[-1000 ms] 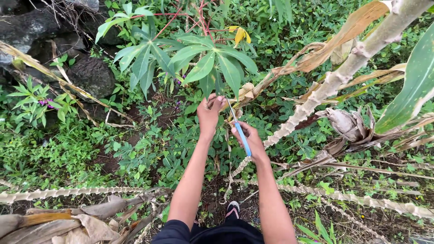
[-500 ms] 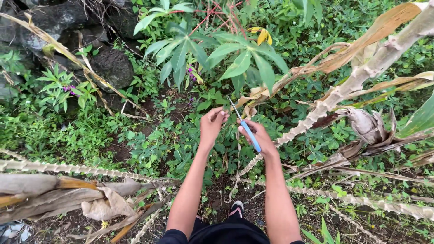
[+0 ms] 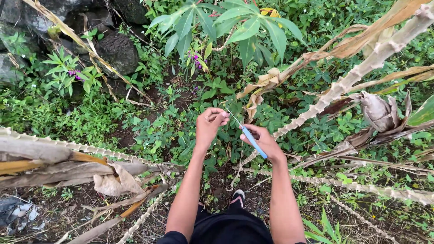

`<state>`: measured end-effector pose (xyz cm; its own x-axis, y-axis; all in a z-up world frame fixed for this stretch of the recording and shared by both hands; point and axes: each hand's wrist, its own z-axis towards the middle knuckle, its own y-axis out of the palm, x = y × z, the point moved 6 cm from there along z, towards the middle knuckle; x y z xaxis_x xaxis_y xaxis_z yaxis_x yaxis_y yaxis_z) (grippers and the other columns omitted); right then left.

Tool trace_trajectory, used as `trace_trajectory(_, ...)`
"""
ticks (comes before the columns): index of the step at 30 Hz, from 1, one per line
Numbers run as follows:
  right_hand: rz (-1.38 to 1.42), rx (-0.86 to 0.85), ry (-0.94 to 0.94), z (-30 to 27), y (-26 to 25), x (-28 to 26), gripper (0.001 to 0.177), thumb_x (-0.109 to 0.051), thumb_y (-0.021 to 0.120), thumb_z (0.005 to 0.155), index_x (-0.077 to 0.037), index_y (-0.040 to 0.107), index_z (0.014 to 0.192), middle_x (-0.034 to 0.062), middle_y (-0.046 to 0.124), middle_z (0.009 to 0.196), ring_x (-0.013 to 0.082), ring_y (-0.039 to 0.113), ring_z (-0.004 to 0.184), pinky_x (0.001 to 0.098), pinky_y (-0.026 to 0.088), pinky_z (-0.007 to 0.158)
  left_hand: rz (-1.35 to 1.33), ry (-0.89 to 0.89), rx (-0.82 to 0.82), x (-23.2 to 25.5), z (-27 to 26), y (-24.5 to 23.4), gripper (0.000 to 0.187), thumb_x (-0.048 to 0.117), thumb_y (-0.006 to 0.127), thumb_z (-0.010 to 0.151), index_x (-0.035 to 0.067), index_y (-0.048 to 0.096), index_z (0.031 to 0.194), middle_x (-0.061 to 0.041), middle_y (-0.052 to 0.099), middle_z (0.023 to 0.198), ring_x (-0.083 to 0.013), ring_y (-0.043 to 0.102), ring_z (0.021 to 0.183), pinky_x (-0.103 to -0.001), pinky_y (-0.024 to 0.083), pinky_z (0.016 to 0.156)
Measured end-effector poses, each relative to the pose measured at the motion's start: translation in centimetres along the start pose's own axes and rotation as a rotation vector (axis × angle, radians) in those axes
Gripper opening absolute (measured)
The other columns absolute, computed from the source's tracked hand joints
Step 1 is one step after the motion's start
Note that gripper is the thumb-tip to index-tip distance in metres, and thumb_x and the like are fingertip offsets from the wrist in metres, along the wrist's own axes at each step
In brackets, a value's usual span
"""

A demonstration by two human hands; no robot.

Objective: Prune small branches or stems from plants using a pair of scissors.

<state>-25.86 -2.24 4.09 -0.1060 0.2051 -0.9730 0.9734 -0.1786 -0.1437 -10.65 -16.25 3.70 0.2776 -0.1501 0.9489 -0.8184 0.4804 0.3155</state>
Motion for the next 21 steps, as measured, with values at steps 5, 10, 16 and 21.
trace_trajectory(5,-0.095,0.057,0.103,-0.5,1.0,-0.8,0.048,-0.026,0.079,0.087,-0.007,0.07,0.13,-0.0069,0.061,0.079,0.0039,0.047,0.066,0.0223,0.039,0.056,0.038,-0.038,0.011,0.5,-1.0,-0.6,0.015,0.008,0.067,0.098,-0.004,0.066,0.106,-0.013,0.077,0.096,-0.0151,0.076,0.083,-0.025,0.063,0.073)
trace_trajectory(10,-0.043,-0.01,0.106,-0.7,2.1,-0.5,0.044,-0.021,0.078,0.088,-0.006,0.07,0.129,-0.0077,0.056,0.071,0.0024,0.044,0.057,0.0216,0.032,0.048,0.036,-0.051,0.036,0.0,-1.7,-1.8,0.014,0.008,0.068,0.098,-0.004,0.065,0.103,-0.013,0.077,0.095,-0.0156,0.075,0.083,-0.026,0.063,0.073)
trace_trajectory(16,0.014,0.058,0.106,-1.1,2.0,-0.8,0.038,-0.022,0.076,0.091,-0.007,0.071,0.125,-0.0086,0.053,0.064,0.0015,0.043,0.051,0.0206,0.031,0.044,0.031,-0.018,0.053,-0.3,-2.2,-2.9,0.02,0.013,0.067,0.1,-0.004,0.069,0.109,-0.012,0.077,0.098,-0.0141,0.075,0.086,-0.027,0.062,0.075)
trace_trajectory(21,0.069,0.103,0.081,-1.4,1.3,0.0,0.037,-0.022,0.075,0.091,-0.006,0.07,0.124,-0.0089,0.052,0.063,0.0009,0.043,0.051,0.0199,0.03,0.044,0.214,0.059,0.119,-1.2,-2.0,-3.7,0.027,0.019,0.062,0.105,0.0,0.075,0.119,-0.01,0.079,0.102,-0.0138,0.075,0.089,-0.027,0.059,0.073)
